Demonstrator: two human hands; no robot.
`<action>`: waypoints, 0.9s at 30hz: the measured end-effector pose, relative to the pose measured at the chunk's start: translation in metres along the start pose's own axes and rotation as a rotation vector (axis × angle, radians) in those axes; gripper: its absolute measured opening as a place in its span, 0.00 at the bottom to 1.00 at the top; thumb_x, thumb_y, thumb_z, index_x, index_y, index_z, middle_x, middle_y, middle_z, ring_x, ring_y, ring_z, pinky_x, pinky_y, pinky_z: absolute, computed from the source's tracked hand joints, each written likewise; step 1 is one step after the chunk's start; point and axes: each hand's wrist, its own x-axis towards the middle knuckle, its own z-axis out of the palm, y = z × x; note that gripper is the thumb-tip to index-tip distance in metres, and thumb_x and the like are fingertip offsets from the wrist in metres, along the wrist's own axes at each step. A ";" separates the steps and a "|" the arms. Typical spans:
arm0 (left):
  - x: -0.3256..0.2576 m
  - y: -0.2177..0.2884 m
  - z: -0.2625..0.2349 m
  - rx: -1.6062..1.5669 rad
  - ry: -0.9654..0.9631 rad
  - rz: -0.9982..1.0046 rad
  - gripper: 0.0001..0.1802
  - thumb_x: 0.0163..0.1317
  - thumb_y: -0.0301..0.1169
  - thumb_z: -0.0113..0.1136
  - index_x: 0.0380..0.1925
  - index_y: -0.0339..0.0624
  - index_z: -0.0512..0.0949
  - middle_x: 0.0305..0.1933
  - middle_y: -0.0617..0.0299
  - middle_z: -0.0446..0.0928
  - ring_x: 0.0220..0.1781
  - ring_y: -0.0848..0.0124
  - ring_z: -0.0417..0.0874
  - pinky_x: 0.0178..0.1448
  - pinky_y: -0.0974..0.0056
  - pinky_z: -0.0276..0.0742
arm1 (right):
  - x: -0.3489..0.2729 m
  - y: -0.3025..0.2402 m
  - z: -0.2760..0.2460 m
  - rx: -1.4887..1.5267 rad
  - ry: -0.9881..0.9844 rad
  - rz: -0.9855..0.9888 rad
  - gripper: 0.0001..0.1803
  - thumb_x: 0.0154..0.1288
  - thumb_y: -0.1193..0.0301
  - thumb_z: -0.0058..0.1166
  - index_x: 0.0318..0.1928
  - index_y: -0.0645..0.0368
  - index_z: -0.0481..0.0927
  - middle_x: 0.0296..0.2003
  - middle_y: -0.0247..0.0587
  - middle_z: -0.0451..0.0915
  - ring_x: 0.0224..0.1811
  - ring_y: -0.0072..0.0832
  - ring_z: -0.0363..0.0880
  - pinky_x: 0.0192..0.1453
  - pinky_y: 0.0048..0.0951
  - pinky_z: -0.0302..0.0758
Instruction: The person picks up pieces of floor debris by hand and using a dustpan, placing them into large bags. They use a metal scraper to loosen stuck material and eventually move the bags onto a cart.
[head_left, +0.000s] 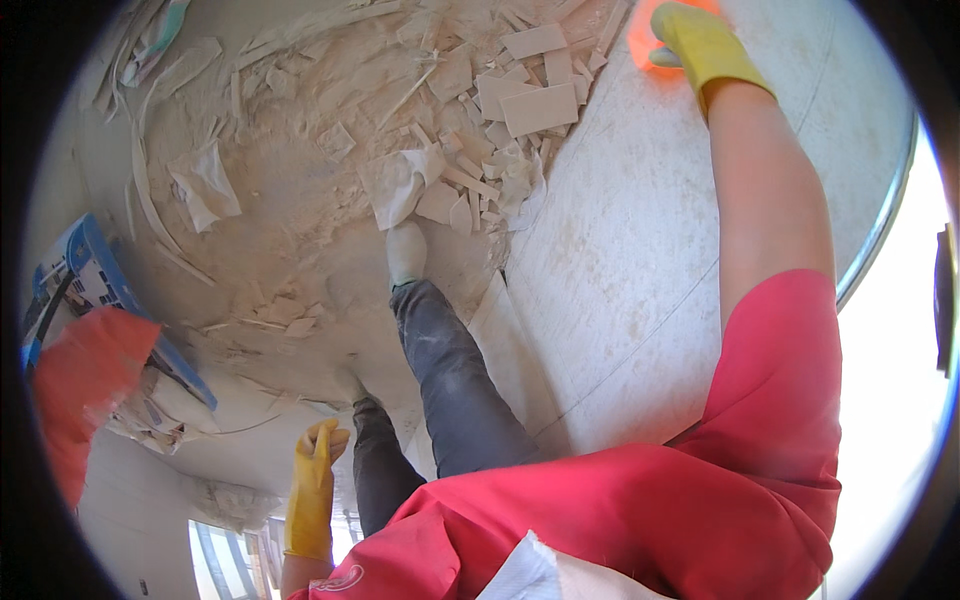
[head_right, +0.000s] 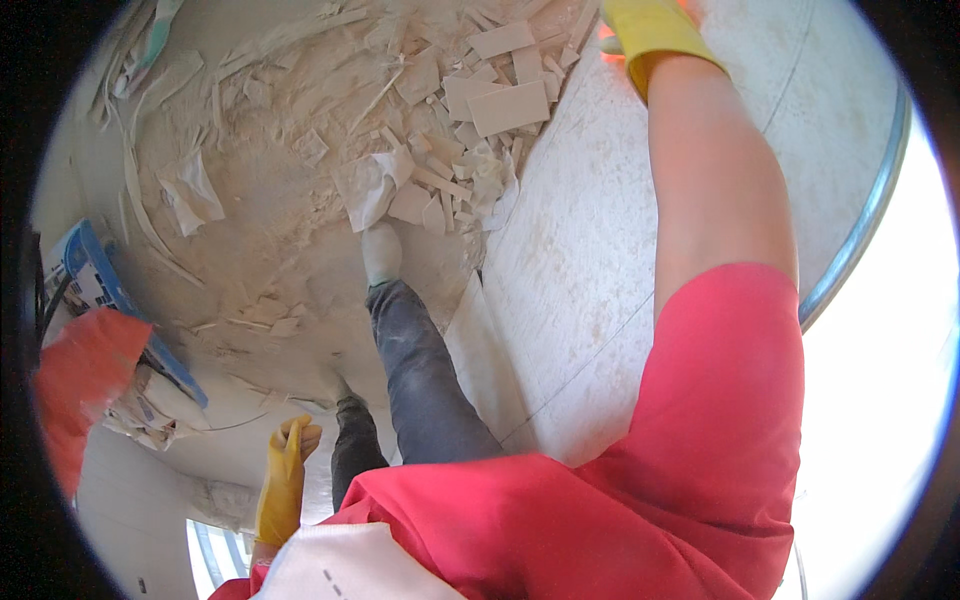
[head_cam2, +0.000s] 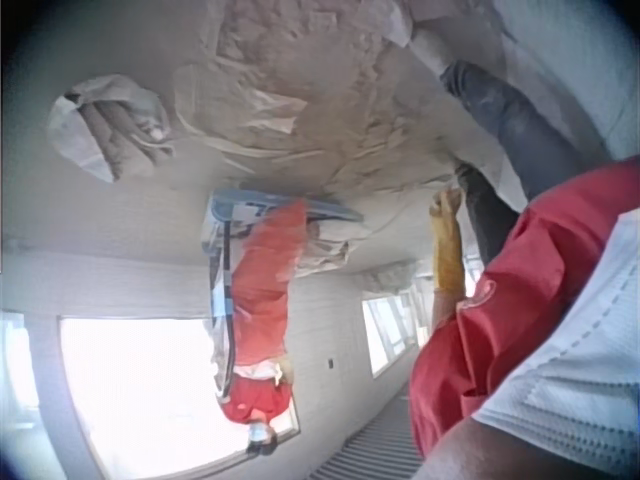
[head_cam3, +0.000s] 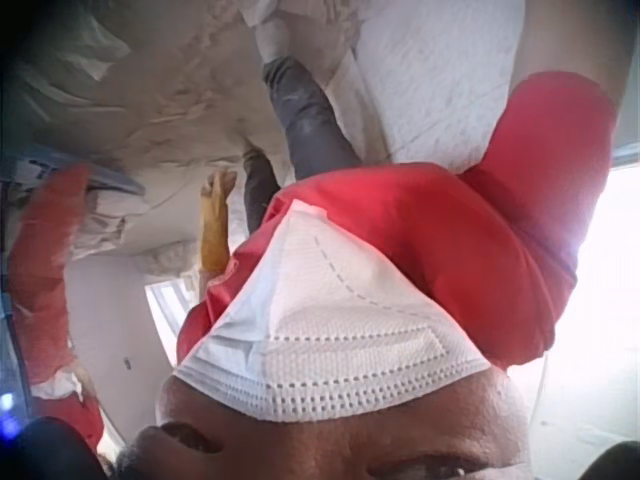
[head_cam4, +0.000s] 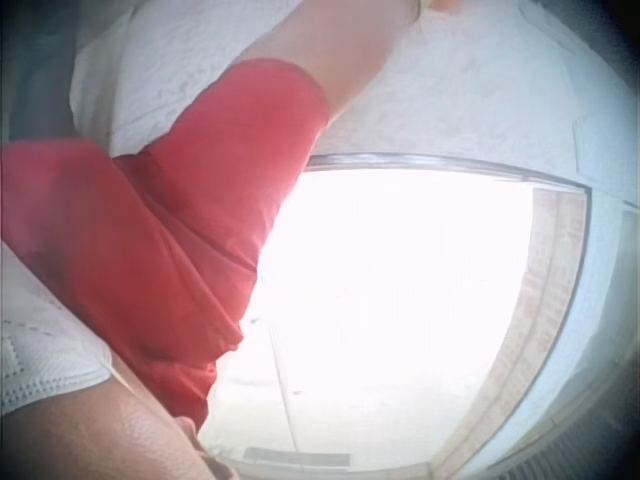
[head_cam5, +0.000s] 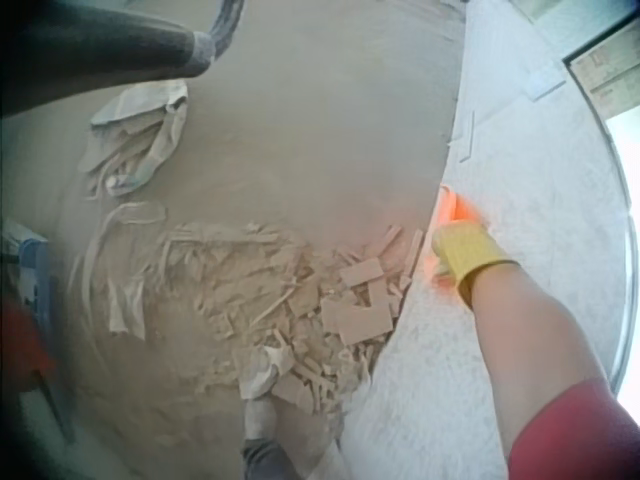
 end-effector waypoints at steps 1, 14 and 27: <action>0.006 -0.008 -0.002 -0.010 0.044 0.025 0.17 0.73 0.36 0.59 0.51 0.33 0.78 0.36 0.56 0.82 0.36 0.71 0.84 0.47 0.69 0.82 | 0.006 -0.004 0.003 -0.006 -0.003 -0.002 0.13 0.76 0.69 0.46 0.53 0.60 0.78 0.39 0.48 0.85 0.36 0.41 0.86 0.38 0.42 0.82; -0.005 0.039 0.061 0.011 0.179 0.065 0.16 0.75 0.41 0.60 0.46 0.39 0.76 0.33 0.64 0.75 0.34 0.77 0.77 0.42 0.72 0.75 | 0.001 -0.108 0.086 0.052 -0.247 -0.075 0.13 0.76 0.72 0.46 0.54 0.60 0.77 0.39 0.50 0.85 0.35 0.42 0.86 0.39 0.42 0.83; -0.012 0.095 0.047 0.218 0.153 0.220 0.25 0.75 0.43 0.60 0.59 0.33 0.76 0.47 0.51 0.84 0.50 0.64 0.87 0.59 0.61 0.81 | -0.187 -0.052 0.106 1.197 -0.259 0.560 0.13 0.80 0.65 0.49 0.56 0.59 0.74 0.32 0.46 0.84 0.23 0.30 0.81 0.24 0.33 0.79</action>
